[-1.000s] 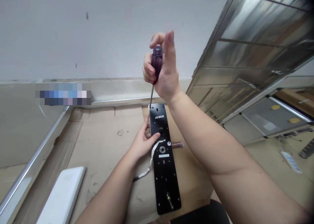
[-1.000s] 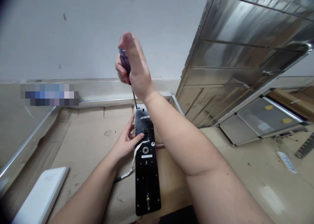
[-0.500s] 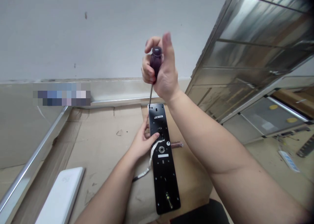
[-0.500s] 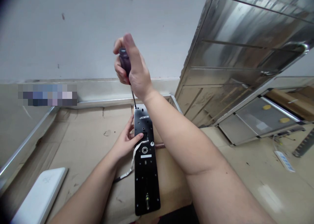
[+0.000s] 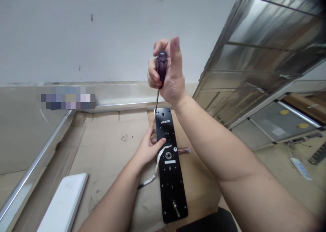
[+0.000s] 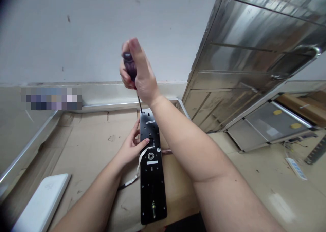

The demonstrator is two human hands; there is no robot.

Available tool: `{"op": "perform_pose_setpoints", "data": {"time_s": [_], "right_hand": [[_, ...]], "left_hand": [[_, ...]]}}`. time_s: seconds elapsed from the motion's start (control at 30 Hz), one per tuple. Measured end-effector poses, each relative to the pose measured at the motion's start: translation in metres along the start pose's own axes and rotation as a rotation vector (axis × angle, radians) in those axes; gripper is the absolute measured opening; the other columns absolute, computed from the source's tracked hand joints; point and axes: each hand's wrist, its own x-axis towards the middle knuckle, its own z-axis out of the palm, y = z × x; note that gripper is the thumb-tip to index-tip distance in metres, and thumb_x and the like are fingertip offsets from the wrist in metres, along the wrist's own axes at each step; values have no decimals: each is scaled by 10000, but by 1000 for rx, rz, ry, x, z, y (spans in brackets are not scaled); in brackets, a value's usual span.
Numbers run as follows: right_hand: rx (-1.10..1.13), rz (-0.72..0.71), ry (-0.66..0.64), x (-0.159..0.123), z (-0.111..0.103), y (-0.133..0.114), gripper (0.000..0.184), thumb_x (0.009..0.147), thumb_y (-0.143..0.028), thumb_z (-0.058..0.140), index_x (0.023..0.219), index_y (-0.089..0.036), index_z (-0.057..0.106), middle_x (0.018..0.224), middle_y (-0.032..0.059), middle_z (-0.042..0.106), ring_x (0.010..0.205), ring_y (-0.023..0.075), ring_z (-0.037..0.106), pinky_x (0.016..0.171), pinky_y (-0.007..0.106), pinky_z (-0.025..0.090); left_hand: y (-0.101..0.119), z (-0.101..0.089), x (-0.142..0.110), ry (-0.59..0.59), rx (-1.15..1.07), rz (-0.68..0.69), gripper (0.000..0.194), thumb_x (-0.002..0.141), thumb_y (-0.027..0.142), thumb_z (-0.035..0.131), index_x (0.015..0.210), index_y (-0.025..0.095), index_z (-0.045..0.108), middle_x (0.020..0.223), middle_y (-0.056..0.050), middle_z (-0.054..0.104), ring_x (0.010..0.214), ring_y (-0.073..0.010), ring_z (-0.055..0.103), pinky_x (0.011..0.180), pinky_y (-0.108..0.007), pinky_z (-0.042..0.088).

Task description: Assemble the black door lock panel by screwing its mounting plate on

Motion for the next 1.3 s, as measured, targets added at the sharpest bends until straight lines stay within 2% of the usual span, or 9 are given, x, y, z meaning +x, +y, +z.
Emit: {"op": "perform_pose_setpoints", "data": {"time_s": [0.13,0.23,0.33,0.43,0.5,0.77,0.93,1.2,1.3], "right_hand": [[-130,-73,133,-3,-2,2,552,767,-801,589,864,-304,370,709,-58,469,471,103,391,416,262,271],[-216,-20,28,3,-11,6,560,797,-849,484,853,-291,477,693,-19,498,592,147,532,471,277,378],[-138,2,-46,6,-16,9,580,811,-859,440,805,-282,507,572,-39,422,508,143,463,449,275,361],[-34,-15,3,1,-13,8,578,820,-859,416,814,-286,485,502,-78,313,416,116,314,413,254,299],[-21,-28,12,-3,-10,5,561,834,-850,402,874,-296,482,515,-85,327,407,110,289,413,248,299],[-386,-230,118,-4,-11,14,442,954,-707,389,1213,-356,458,839,-11,623,667,127,622,617,256,543],[-541,-435,263,0,-18,25,357,938,-624,533,1132,-323,534,929,12,657,789,133,672,712,269,591],[-836,-517,100,-8,-34,-2,288,990,-520,511,1175,-304,562,1009,25,668,816,138,697,648,249,569],[-892,-519,121,-11,-37,-6,279,963,-496,580,1156,-297,546,975,24,661,826,155,693,669,272,580]], "left_hand": [[-2,-1,1,0,-10,-1,994,823,304,779,1602,393,168,1372,-122,542,929,-204,716,860,-410,598],[-3,-2,1,-6,-13,1,998,831,307,772,1604,400,148,1401,-124,524,941,-205,717,869,-411,597],[-2,-1,0,-3,-2,-3,1005,833,310,770,1607,396,134,1392,-123,530,941,-203,719,878,-411,596],[-1,0,0,2,3,-11,996,831,307,773,1605,393,152,1379,-121,539,937,-204,716,872,-409,598],[0,0,0,1,0,-7,997,825,301,778,1604,393,161,1381,-122,541,928,-203,716,873,-412,597],[-1,0,0,5,-12,-5,1010,823,278,776,1607,393,149,1397,-124,528,938,-202,712,878,-418,596],[-4,-1,1,10,-2,6,989,831,278,771,1604,388,163,1385,-117,538,942,-195,714,872,-394,599],[-4,-2,1,4,-6,5,991,830,274,774,1604,393,167,1416,-128,526,926,-204,725,852,-402,610],[-4,-2,1,3,-5,1,985,836,264,766,1604,397,163,1426,-129,522,946,-214,723,858,-412,610]]}}
